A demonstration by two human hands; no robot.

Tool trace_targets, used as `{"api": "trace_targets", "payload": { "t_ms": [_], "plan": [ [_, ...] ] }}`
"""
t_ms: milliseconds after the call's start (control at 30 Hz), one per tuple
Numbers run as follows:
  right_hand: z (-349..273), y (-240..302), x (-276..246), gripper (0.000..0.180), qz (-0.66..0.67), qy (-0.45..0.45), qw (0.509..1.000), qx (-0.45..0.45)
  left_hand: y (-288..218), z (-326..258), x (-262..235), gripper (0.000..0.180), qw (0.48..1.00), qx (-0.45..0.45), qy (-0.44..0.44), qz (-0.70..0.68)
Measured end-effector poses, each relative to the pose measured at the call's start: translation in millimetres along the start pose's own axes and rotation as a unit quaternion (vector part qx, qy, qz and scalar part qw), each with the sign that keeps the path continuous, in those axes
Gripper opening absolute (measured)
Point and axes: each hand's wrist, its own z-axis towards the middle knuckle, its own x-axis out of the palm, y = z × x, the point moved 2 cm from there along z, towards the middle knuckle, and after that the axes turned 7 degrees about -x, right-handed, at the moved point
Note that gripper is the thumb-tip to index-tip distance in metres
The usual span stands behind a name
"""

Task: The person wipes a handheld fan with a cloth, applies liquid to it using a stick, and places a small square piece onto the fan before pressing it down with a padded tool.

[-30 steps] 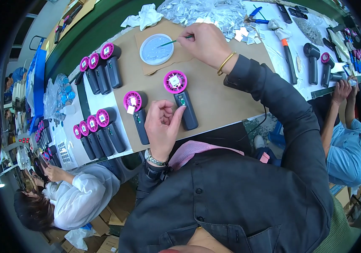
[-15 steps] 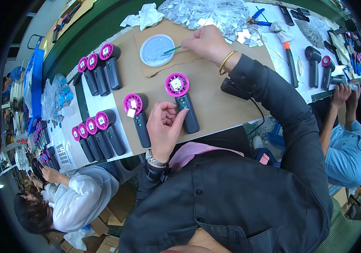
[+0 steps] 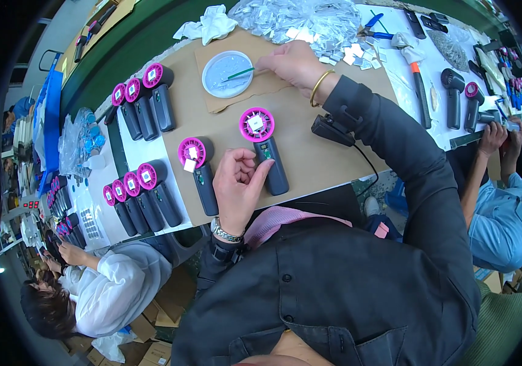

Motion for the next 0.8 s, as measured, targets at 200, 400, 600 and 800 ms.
{"api": "trace_targets", "payload": {
  "t_ms": [200, 400, 600, 800],
  "plan": [
    [-2.9, 4.8, -5.6, 0.02, 0.048, 0.012, 0.999, 0.011, -2.1, 0.6, 0.1, 0.032, 1.0, 0.014, -0.009, -0.005],
    [-15.2, 9.6, -18.8, 0.019, 0.086, 0.001, 0.996, -0.038, -17.6, 11.8, -7.7, 0.032, 0.999, 0.0, -0.035, -0.008],
    [-24.8, 5.3, -26.7, 0.019, 0.11, 0.005, 0.994, 0.018, -32.5, 40.5, -0.1, 0.035, 0.97, 0.164, -0.072, 0.161],
    [-27.7, 8.5, -32.4, 0.017, 0.149, 0.006, 0.989, -0.006, -34.9, 41.4, 2.4, 0.027, 0.974, 0.171, -0.061, 0.135]
  ]
}}
